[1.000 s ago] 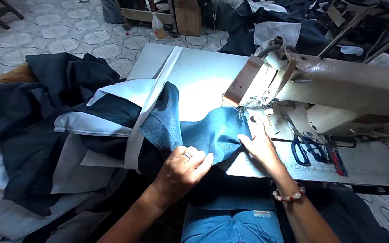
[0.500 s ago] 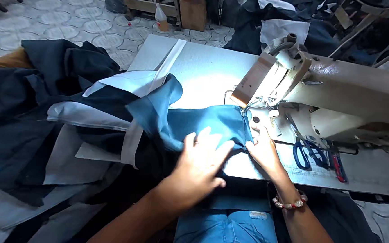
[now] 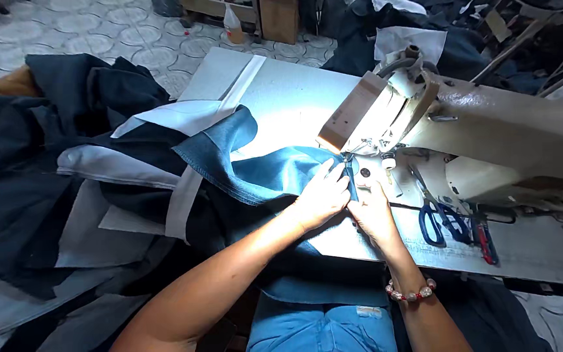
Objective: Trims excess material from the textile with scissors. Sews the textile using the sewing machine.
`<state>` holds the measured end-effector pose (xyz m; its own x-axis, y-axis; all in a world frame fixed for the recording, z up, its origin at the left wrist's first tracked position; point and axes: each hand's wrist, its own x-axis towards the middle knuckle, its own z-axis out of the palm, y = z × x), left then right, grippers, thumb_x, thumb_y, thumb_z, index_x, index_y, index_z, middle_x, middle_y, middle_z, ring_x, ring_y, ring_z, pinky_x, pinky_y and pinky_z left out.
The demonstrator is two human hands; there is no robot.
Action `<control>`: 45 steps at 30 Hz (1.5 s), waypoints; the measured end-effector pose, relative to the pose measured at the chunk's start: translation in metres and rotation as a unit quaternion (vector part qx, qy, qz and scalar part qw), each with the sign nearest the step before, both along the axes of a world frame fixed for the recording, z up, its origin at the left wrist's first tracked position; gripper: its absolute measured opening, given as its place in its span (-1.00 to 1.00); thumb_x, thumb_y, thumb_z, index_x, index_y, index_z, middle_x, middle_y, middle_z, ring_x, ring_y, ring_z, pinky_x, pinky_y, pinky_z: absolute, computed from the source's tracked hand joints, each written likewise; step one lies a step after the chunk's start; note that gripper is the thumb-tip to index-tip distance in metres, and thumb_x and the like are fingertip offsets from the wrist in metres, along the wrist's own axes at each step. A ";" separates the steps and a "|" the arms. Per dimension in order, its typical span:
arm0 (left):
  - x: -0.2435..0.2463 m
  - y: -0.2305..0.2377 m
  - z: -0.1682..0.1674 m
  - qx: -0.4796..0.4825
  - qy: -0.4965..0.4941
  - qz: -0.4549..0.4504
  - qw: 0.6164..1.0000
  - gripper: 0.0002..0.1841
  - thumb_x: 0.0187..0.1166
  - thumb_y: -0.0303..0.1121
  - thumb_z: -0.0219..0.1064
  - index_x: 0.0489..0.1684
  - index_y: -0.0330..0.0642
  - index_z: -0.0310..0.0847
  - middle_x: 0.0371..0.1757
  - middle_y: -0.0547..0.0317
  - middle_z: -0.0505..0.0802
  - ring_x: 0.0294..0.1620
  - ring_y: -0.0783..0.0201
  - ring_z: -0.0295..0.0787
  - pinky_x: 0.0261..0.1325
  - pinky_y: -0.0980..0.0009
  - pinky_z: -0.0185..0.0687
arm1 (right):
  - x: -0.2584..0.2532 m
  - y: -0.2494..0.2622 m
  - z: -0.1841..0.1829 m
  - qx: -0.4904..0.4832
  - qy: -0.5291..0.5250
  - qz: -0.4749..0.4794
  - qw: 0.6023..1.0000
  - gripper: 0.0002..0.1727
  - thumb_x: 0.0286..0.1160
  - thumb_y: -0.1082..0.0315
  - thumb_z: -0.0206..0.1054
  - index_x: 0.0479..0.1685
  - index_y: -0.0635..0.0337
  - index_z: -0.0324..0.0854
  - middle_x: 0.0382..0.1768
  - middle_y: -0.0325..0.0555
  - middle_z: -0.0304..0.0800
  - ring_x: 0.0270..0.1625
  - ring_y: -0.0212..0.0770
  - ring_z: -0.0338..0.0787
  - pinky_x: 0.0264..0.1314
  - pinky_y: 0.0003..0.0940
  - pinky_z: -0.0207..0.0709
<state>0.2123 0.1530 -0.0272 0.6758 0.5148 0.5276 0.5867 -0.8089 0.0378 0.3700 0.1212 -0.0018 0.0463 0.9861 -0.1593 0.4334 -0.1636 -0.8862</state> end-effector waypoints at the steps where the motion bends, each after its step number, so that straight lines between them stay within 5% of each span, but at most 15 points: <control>1: -0.002 -0.002 0.000 -0.041 0.003 -0.003 0.999 -0.89 0.44 -0.45 0.41 -0.43 -0.26 0.81 0.07 -0.13 0.92 0.54 -0.29 0.61 0.65 -0.42 0.13 | 0.002 0.000 0.000 0.003 -0.048 0.018 0.999 -0.41 0.39 0.55 0.39 0.48 0.37 0.38 -0.39 -0.02 0.69 -0.52 -0.33 0.60 -0.39 -0.39 0.54; 3: -0.007 -0.007 0.000 -0.116 0.003 0.010 0.993 -0.70 0.42 -0.18 0.30 -0.31 -0.22 0.86 0.13 -0.06 0.92 0.64 -0.27 0.49 0.74 -0.48 -0.25 | 0.003 -0.004 0.001 0.031 -0.117 0.032 0.992 -0.45 0.38 0.51 0.38 0.44 0.37 0.46 -0.38 0.03 0.72 -0.46 -0.22 0.61 -0.28 -0.23 0.54; 5: -0.009 -0.011 0.003 -0.182 -0.014 0.036 0.982 -0.54 0.53 -0.01 0.16 -0.17 -0.20 0.87 0.17 -0.02 0.90 0.57 -0.21 0.57 0.73 -0.50 -0.36 | 0.002 -0.006 0.001 0.047 -0.156 0.030 0.986 -0.48 0.37 0.48 0.38 0.39 0.39 0.52 -0.38 0.06 0.74 -0.40 -0.14 0.65 -0.19 -0.13 0.55; 7: -0.008 -0.014 0.003 -0.232 -0.038 0.059 0.970 -0.52 0.65 -0.09 0.04 0.02 -0.22 0.84 0.17 -0.04 0.86 0.43 -0.15 0.65 0.72 -0.42 -0.20 | 0.001 -0.009 -0.001 0.054 -0.175 0.021 0.983 -0.51 0.38 0.47 0.39 0.35 0.42 0.56 -0.36 0.09 0.78 -0.36 -0.08 0.72 -0.15 -0.07 0.60; 9: -0.004 -0.015 0.000 -0.216 -0.062 0.084 0.971 -0.52 0.65 -0.20 -0.03 0.16 -0.19 0.83 0.05 -0.08 0.84 0.19 -0.13 0.71 0.43 -0.24 0.25 | -0.002 -0.011 -0.001 0.061 -0.186 0.004 0.981 -0.55 0.39 0.46 0.39 0.30 0.44 0.61 -0.40 0.09 0.79 -0.36 -0.06 0.74 -0.14 -0.07 0.60; 12: 0.004 -0.015 0.005 -0.248 -0.034 0.116 0.961 -0.50 0.68 -0.19 -0.05 0.33 -0.12 0.78 0.11 -0.14 0.78 0.18 -0.17 0.64 0.18 -0.19 0.32 | -0.005 -0.016 -0.008 0.124 -0.193 -0.018 0.973 -0.62 0.36 0.49 0.35 0.17 0.48 0.69 -0.51 0.06 0.76 -0.46 -0.10 0.70 -0.26 -0.13 0.56; 16: 0.003 -0.018 0.004 -0.262 -0.016 0.101 0.960 -0.50 0.69 -0.20 -0.07 0.34 -0.13 0.76 0.51 -0.01 0.71 0.43 -0.14 0.56 0.21 -0.18 0.28 | -0.012 -0.024 -0.020 0.218 -0.232 -0.008 0.948 -0.64 0.38 0.53 0.30 0.15 0.51 0.74 -0.27 0.21 0.87 -0.32 0.06 0.85 -0.17 -0.07 0.72; 21: -0.006 -0.030 0.004 -0.272 -0.017 0.083 0.958 -0.48 0.67 -0.18 -0.10 0.33 -0.07 0.78 0.57 -0.05 0.68 0.60 -0.25 0.48 0.33 -0.29 0.27 | -0.023 -0.028 -0.007 0.157 -0.301 0.027 0.940 -0.59 0.49 0.54 0.26 0.30 0.49 0.69 0.04 0.35 0.84 0.02 0.27 0.89 0.11 0.10 0.71; 30: 0.002 -0.043 0.004 -0.243 -0.001 0.118 0.963 -0.48 0.62 -0.19 -0.08 0.36 -0.04 0.75 0.57 -0.01 0.69 0.58 -0.27 0.52 0.33 -0.29 0.32 | -0.016 -0.019 0.006 0.069 -0.336 0.092 0.935 -0.59 0.62 0.49 0.17 0.38 0.43 0.66 0.18 0.31 0.81 0.19 0.25 0.85 0.26 0.07 0.66; 40: -0.005 -0.039 0.001 -0.289 -0.033 0.092 0.952 -0.47 0.63 -0.22 -0.10 0.44 0.02 0.71 0.65 -0.04 0.61 0.70 -0.28 0.37 0.45 -0.29 0.21 | -0.014 -0.016 -0.003 0.150 -0.299 0.082 0.939 -0.61 0.50 0.50 0.22 0.23 0.52 0.72 0.01 0.35 0.85 0.04 0.28 0.88 0.14 0.10 0.70; 45: -0.001 -0.023 0.004 -0.321 -0.047 0.110 0.939 -0.52 0.65 -0.28 -0.01 0.39 -0.03 0.74 0.66 -0.07 0.58 0.74 -0.28 0.28 0.54 -0.28 0.07 | -0.013 0.005 0.001 0.118 -0.292 0.104 0.943 -0.62 0.60 0.49 0.18 0.27 0.52 0.69 0.08 0.37 0.82 0.15 0.31 0.83 0.25 0.17 0.62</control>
<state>0.2112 0.1299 -0.0235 0.4810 0.8696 0.1117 0.7071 -0.4601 0.5369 0.3572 0.1261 -0.0010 -0.1394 0.9885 0.0586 0.8606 0.1503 -0.4867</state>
